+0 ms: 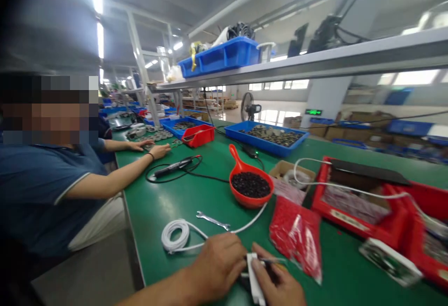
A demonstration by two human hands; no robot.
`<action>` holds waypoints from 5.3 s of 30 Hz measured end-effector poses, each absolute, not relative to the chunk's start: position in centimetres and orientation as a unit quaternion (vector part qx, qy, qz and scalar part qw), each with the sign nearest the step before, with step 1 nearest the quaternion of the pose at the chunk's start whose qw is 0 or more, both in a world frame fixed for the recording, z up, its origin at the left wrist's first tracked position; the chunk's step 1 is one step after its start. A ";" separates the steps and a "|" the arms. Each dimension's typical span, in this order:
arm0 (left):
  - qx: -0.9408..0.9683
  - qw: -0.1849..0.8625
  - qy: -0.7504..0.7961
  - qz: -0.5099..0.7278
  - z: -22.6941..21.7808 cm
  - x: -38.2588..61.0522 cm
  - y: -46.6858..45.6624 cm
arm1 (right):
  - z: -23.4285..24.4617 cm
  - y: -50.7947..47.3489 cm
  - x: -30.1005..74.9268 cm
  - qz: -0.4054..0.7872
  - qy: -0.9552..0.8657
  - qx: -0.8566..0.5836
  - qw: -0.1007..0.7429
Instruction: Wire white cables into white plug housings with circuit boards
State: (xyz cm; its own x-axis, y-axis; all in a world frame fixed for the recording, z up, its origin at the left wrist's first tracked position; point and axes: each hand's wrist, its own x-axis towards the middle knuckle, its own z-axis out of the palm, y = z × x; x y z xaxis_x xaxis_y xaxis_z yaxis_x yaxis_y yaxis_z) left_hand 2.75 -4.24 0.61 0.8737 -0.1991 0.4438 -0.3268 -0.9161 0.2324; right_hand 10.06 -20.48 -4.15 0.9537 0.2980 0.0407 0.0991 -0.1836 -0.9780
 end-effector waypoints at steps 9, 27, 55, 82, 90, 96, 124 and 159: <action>0.999 -0.007 -0.017 -0.051 6.4 5.7 4.0 | -1.7 -21.1 8.7 0.154 -0.128 -0.701 0.684; 0.996 0.059 0.006 -0.064 4.1 4.9 5.0 | -0.7 -21.7 8.0 0.225 -0.070 -0.520 0.821; 0.701 0.699 0.021 -0.144 2.6 3.3 -4.6 | -0.1 -21.7 6.8 0.189 -0.143 -0.468 0.851; 0.948 0.072 -0.208 0.230 1.1 0.9 -5.2 | 2.1 -22.8 7.2 0.352 -0.068 -0.468 0.807; 0.944 0.074 -0.215 0.238 3.4 -0.2 -2.3 | 1.1 -23.1 8.0 0.306 -0.075 -0.498 0.808; 0.932 0.355 -0.075 -0.014 8.1 2.4 -2.3 | 0.9 -22.8 7.7 0.281 -0.152 -0.487 0.813; 0.843 0.536 -0.023 -0.050 3.5 2.8 -4.4 | 0.8 -22.8 6.8 0.263 -0.177 -0.473 0.822; 0.851 0.522 0.003 -0.058 4.4 1.8 -5.0 | 0.4 -21.9 6.2 0.224 -0.154 -0.489 0.829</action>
